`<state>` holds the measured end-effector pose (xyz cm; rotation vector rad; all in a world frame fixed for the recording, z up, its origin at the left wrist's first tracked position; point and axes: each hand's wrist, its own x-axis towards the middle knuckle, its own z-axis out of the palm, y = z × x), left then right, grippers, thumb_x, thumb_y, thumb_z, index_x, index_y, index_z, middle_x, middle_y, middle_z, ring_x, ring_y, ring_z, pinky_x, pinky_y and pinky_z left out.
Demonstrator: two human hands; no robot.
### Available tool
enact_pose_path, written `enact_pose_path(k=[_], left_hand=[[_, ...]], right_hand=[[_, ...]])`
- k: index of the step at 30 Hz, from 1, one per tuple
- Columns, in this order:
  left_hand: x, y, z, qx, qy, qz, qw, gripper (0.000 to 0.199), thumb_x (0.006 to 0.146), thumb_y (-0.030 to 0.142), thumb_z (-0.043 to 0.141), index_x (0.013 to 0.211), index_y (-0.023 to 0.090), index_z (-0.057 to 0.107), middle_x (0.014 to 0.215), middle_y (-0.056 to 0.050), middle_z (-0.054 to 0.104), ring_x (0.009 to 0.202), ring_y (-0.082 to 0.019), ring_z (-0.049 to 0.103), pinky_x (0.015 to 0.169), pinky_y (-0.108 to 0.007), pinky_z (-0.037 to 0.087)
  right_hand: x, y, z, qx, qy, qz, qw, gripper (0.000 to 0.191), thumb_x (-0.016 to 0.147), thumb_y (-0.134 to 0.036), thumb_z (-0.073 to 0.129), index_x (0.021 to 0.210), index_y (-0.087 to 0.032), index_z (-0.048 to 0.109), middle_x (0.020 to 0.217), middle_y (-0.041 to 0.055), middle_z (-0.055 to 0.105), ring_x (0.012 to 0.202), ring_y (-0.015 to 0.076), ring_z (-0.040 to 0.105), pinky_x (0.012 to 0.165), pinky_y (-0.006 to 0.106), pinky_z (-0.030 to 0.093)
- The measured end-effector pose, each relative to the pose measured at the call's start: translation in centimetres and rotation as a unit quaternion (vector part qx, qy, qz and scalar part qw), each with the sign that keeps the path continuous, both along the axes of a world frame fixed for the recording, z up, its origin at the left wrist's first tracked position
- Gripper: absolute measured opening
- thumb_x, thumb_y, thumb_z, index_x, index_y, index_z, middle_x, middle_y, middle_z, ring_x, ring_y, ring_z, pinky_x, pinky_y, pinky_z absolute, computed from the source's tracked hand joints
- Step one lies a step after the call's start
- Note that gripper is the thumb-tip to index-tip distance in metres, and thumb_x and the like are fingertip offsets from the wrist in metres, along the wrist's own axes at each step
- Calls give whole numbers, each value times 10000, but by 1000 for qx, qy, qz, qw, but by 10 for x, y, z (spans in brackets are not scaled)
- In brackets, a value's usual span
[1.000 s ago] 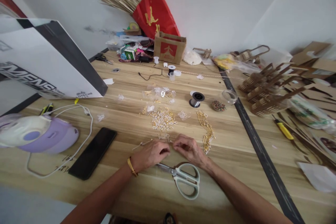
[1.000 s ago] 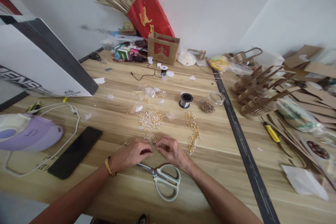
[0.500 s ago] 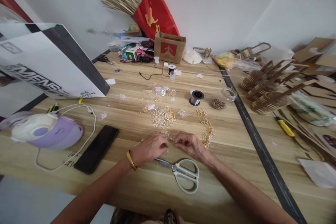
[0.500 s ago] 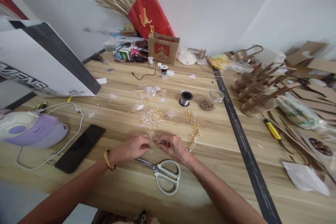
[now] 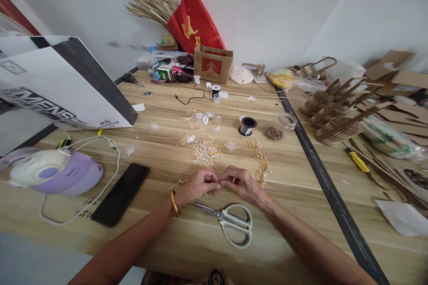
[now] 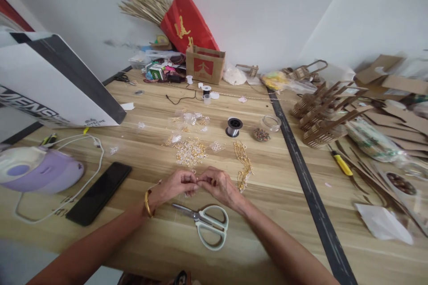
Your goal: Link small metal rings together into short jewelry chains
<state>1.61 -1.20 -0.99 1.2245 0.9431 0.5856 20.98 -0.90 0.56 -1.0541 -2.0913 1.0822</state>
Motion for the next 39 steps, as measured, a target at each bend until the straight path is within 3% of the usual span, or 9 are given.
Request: enact_pose_path(k=[5,9,12,18,25,28,34,39], left_hand=[[-3,-2,-5,-11,-18,23,1000,413,615,476,747,687,115,558,578,14,596,513,-78,542,547,-225,448],[-7,1,-4,-8,-17,25,1000,386,625,439,750,692,112,557,592,11,595,531,-81,547,569,-229,450],[-9,3,-2,2,-12,36,999,337,634,385,751,697,110,567,609,16,585,552,-83,547,580,-228,446],[-13,4,0,24,13,33,999,234,673,305,703,691,109,576,622,15,570,579,-89,538,600,-226,436],[-15,7,-6,59,40,30,997,206,680,299,678,681,118,578,614,14,564,579,-95,506,571,-217,407],[-16,7,-7,76,52,33,995,193,685,288,673,679,117,585,615,12,569,577,-93,494,565,-212,390],[-15,6,-6,88,50,27,995,147,703,250,656,693,115,597,617,9,582,581,-94,506,566,-205,403],[-15,6,-8,108,60,26,992,92,713,201,620,702,111,608,634,2,582,599,-96,504,575,-206,404]], right_hand=[[12,10,2,91,-104,-26,990,121,889,-181,509,914,-170,627,889,46,634,683,116,588,582,203,411],[14,10,4,162,-283,3,946,159,886,-137,479,912,-189,627,942,48,617,660,106,599,532,199,339],[7,7,5,181,-362,23,914,169,895,-131,462,906,-188,622,941,58,613,646,117,602,486,216,291],[0,6,-1,215,-416,40,883,161,916,-134,441,869,-160,593,891,77,602,666,146,607,470,249,291],[6,6,-3,213,-467,86,854,171,896,-73,413,974,-145,548,989,106,573,727,166,605,500,249,344],[10,7,2,196,-474,94,853,150,908,-101,414,981,-141,539,1009,110,568,708,155,602,497,243,333],[12,8,11,182,-409,90,890,170,957,-198,381,921,-160,543,930,57,580,672,129,587,496,245,277],[3,7,6,194,-405,96,888,148,943,-155,409,935,-168,557,923,49,579,686,120,575,508,239,269]])
